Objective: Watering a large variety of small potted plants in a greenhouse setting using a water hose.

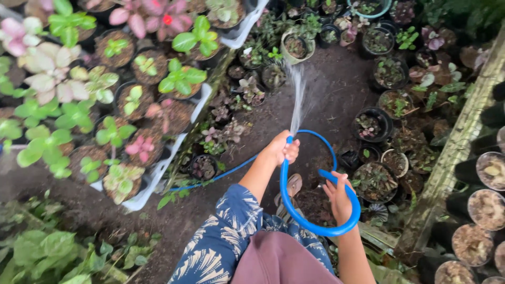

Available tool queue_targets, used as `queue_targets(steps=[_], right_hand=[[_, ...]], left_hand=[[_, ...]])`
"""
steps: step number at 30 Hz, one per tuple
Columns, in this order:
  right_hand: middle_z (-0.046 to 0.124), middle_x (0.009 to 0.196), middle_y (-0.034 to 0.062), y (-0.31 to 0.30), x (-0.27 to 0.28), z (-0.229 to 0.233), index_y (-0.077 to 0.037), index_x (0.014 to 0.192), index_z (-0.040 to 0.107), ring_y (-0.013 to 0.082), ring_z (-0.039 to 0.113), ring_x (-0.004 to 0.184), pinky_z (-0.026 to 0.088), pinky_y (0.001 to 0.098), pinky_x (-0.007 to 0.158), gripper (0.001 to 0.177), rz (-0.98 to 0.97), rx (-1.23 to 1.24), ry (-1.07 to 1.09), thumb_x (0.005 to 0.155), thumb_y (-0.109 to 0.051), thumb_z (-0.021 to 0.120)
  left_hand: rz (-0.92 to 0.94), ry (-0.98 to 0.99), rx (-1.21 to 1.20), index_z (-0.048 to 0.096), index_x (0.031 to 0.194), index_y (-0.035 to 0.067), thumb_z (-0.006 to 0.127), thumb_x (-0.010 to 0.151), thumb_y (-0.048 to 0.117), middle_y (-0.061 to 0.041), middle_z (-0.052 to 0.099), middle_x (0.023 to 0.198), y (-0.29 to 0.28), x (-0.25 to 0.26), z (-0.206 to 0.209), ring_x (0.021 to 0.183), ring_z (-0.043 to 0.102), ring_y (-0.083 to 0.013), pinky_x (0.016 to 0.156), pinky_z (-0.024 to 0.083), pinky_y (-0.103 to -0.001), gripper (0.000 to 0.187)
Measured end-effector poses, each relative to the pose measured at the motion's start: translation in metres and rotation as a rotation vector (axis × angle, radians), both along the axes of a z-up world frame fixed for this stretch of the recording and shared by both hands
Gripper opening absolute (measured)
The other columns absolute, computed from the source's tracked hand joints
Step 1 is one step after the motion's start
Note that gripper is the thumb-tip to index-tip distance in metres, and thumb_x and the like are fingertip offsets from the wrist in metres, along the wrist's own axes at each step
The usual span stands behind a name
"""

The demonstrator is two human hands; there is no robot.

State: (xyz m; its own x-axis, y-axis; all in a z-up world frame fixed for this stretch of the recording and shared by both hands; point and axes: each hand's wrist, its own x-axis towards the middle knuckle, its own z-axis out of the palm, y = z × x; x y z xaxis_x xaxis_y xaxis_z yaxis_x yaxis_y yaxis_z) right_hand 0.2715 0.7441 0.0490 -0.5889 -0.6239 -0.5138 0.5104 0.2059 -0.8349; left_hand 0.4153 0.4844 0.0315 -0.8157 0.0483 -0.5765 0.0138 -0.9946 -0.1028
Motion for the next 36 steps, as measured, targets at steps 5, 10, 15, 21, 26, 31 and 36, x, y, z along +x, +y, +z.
queue_targets(steps=[5,10,15,21,26,31,36], right_hand=[[0.047,0.143,0.0317,-0.051,-0.034,0.041,-0.017,0.155,0.027,0.0478,0.048,0.134,0.043,0.0609,0.107,0.084,0.004,-0.024,-0.298,0.089,-0.068,0.04],[0.044,0.154,0.0323,-0.102,-0.044,0.068,-0.015,0.153,0.023,0.0455,0.049,0.139,0.043,0.0574,0.111,0.086,0.034,-0.197,-0.503,0.089,-0.07,0.037],[0.048,0.147,0.0309,-0.144,-0.027,0.089,-0.003,0.155,0.034,0.0453,0.053,0.131,0.046,0.0581,0.111,0.072,0.214,-0.575,-0.717,0.107,-0.057,0.04],[0.054,0.136,0.0319,-0.148,-0.057,0.095,-0.011,0.144,0.037,0.0444,0.058,0.125,0.048,0.0594,0.107,0.061,0.352,-0.546,-0.861,0.108,-0.06,0.035],[0.052,0.143,0.0348,-0.182,-0.091,0.155,-0.003,0.146,0.04,0.0441,0.055,0.13,0.047,0.0556,0.11,0.073,0.336,-0.547,-0.679,0.101,-0.061,0.041],[0.045,0.149,0.0369,-0.186,-0.173,0.117,-0.008,0.137,0.037,0.0515,0.051,0.134,0.045,0.0576,0.11,0.07,-0.103,-0.505,-0.466,0.093,-0.06,0.052],[0.043,0.15,0.0352,-0.181,-0.201,0.089,-0.016,0.141,0.032,0.0541,0.05,0.133,0.045,0.0613,0.108,0.068,-0.248,-0.431,-0.142,0.093,-0.059,0.053]], left_hand=[[0.055,0.011,-0.049,0.051,0.08,0.008,0.047,0.094,0.036,0.008,0.03,0.049,-0.038,-0.086,0.032,0.036,0.028,-0.0056,0.035,0.024,-0.026,0.031],[0.065,0.057,-0.018,0.052,0.08,0.007,0.047,0.092,0.036,0.008,0.031,0.049,-0.065,-0.162,0.057,0.035,0.028,-0.0054,0.035,0.024,-0.025,0.031],[0.07,0.243,0.144,0.053,0.08,0.009,0.052,0.086,0.028,0.01,0.033,0.051,-0.069,-0.219,0.033,0.038,0.029,-0.0054,0.038,0.026,-0.025,0.02],[0.133,0.296,0.227,0.055,0.08,0.008,0.055,0.083,0.031,0.008,0.034,0.049,-0.11,-0.243,0.039,0.038,0.031,-0.007,0.039,0.028,-0.025,0.023],[0.186,0.349,0.269,0.056,0.082,0.007,0.054,0.085,0.03,0.008,0.035,0.05,-0.137,-0.254,0.042,0.038,0.032,-0.0073,0.04,0.029,-0.026,0.024],[0.191,0.343,0.176,0.056,0.083,0.006,0.051,0.089,0.032,0.007,0.034,0.052,-0.166,-0.247,-0.016,0.039,0.033,-0.0081,0.039,0.03,-0.027,0.027],[0.155,-0.018,0.254,0.053,0.077,0.007,0.047,0.089,0.046,0.007,0.031,0.048,-0.169,-0.217,-0.042,0.037,0.03,-0.0088,0.036,0.027,-0.027,0.041]])
